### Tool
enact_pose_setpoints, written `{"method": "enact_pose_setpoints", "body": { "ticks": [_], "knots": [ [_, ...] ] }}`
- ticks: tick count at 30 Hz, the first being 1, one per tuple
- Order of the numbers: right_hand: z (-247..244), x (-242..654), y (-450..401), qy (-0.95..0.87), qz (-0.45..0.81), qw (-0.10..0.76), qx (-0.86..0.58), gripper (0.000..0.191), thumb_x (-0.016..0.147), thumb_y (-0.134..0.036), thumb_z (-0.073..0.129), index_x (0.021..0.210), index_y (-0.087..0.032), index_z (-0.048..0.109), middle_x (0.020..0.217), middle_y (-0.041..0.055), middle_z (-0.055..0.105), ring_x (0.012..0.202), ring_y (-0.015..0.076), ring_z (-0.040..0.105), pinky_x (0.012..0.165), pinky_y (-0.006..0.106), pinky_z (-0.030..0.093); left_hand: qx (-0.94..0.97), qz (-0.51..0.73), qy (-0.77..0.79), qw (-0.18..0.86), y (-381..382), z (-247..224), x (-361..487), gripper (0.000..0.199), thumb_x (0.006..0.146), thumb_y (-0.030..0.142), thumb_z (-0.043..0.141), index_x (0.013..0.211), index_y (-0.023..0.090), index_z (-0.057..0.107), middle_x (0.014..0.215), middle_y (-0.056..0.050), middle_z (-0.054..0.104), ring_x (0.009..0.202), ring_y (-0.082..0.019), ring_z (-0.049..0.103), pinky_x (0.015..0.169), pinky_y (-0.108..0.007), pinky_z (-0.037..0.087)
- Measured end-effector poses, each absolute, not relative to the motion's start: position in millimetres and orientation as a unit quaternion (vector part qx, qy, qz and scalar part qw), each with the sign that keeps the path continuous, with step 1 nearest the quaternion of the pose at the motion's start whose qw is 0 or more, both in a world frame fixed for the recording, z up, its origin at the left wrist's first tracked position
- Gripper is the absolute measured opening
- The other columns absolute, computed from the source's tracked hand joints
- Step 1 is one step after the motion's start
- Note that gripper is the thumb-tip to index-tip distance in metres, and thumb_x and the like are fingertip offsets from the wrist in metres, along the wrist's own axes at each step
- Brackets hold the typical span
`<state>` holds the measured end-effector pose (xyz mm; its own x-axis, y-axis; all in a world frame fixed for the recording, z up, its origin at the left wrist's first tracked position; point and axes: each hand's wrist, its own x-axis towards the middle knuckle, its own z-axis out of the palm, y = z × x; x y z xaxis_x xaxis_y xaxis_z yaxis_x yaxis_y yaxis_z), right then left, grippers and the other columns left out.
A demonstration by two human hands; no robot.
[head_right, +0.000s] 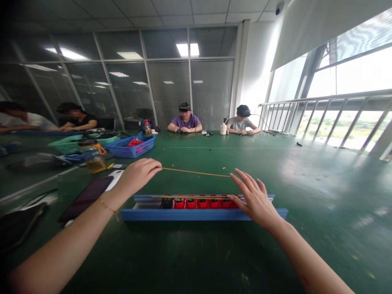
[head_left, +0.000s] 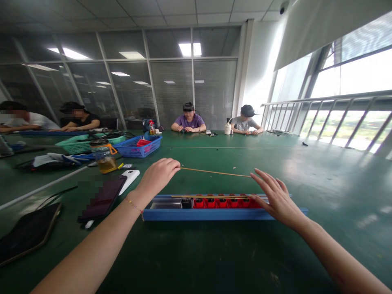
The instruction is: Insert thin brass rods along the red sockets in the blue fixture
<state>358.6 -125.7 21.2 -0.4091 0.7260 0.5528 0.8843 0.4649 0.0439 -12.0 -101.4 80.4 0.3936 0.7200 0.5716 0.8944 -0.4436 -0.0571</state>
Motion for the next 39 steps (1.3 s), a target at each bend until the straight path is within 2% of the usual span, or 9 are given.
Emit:
{"method": "enact_pose_setpoints", "body": {
  "ticks": [3,7,10,12,17,23,27,32,39],
  "knots": [
    [21.7,364.3,-121.5,-0.815,-0.185,0.251,-0.49,0.048,0.087,-0.045,0.037,0.132,-0.03,0.032,0.139,0.0064,0.033,0.123,0.027,0.032,0.097,0.051,0.023,-0.819,-0.224,-0.506,0.151,-76.9,68.7,-14.0,0.019,0.084,0.031,0.043,0.083,0.021,0.059,0.085,-0.002,0.063,0.083,-0.018,0.055,0.072,-0.028,0.038],
    [20.4,370.4,-114.8,-0.834,-0.112,0.231,-0.489,0.033,0.089,-0.043,0.034,0.11,-0.03,0.054,0.115,0.0036,0.059,0.107,0.0242,0.051,0.091,0.045,0.034,-0.831,-0.184,-0.525,0.029,-43.5,46.7,-13.7,0.017,0.079,0.033,0.049,0.08,0.023,0.062,0.081,0.001,0.066,0.074,-0.016,0.059,0.063,-0.023,0.04],
    [19.6,373.8,-110.1,-0.837,-0.039,0.221,-0.499,0.035,0.089,-0.044,0.031,0.099,-0.027,0.06,0.099,0.0028,0.066,0.093,0.0218,0.059,0.079,0.034,0.043,-0.833,-0.151,-0.531,-0.041,-24.0,29.9,-14.6,0.016,0.076,0.033,0.052,0.079,0.023,0.064,0.081,0.001,0.068,0.076,-0.015,0.061,0.064,-0.021,0.041],
    [19.9,374.3,-108.7,-0.84,-0.019,0.2,-0.504,0.037,0.088,-0.046,0.031,0.093,-0.027,0.062,0.092,0.0025,0.067,0.086,0.0214,0.061,0.072,0.031,0.044,-0.834,-0.137,-0.531,-0.059,-15.3,18.8,-15.2,0.014,0.073,0.03,0.054,0.079,0.023,0.065,0.08,0.002,0.069,0.074,-0.014,0.061,0.064,-0.02,0.042],
    [21.7,371.6,-109.5,-0.83,-0.021,0.162,-0.534,0.04,0.088,-0.05,0.03,0.078,-0.025,0.06,0.075,0.0012,0.066,0.072,0.0194,0.06,0.064,0.028,0.04,-0.837,-0.119,-0.528,-0.083,-6.9,-3.4,-15.9,0.014,0.07,0.027,0.056,0.079,0.022,0.067,0.08,0.002,0.069,0.074,-0.013,0.062,0.066,-0.019,0.044],
    [19.3,373.7,-105.7,-0.804,0.013,0.145,-0.577,0.046,0.083,-0.057,0.032,0.065,-0.023,0.056,0.06,0.0001,0.06,0.058,0.0169,0.055,0.052,0.024,0.034,-0.836,-0.121,-0.528,-0.089,-6.3,-10.7,-18.3,0.017,0.073,0.025,0.053,0.083,0.023,0.066,0.083,0.002,0.068,0.077,-0.013,0.061,0.069,-0.019,0.043],
    [17.1,377.4,-103.3,-0.801,0.042,0.173,-0.571,0.046,0.081,-0.058,0.035,0.061,-0.022,0.054,0.056,-0.0008,0.056,0.054,0.0147,0.051,0.051,0.024,0.033,-0.835,-0.128,-0.529,-0.085,-6.6,-11.7,-17.0,0.017,0.073,0.022,0.053,0.083,0.023,0.066,0.083,0.002,0.068,0.076,-0.014,0.061,0.068,-0.021,0.042],
    [15.5,380.8,-101.3,-0.804,0.104,0.21,-0.547,0.043,0.08,-0.057,0.039,0.064,-0.02,0.055,0.058,-0.0019,0.053,0.057,0.0141,0.048,0.054,0.023,0.034,-0.834,-0.132,-0.528,-0.091,-6.8,-13.0,-15.3,0.017,0.074,0.021,0.051,0.083,0.023,0.065,0.083,0.001,0.067,0.075,-0.013,0.06,0.067,-0.02,0.042],
    [19.0,384.3,-99.5,-0.775,0.176,0.3,-0.527,0.043,0.08,-0.059,0.037,0.065,-0.02,0.048,0.062,-0.0019,0.051,0.061,0.0138,0.047,0.059,0.023,0.039,-0.831,-0.135,-0.529,-0.104,-6.3,-13.3,-15.2,0.018,0.073,0.021,0.05,0.083,0.022,0.065,0.081,0.001,0.066,0.074,-0.013,0.06,0.066,-0.019,0.042]
  ]
}}
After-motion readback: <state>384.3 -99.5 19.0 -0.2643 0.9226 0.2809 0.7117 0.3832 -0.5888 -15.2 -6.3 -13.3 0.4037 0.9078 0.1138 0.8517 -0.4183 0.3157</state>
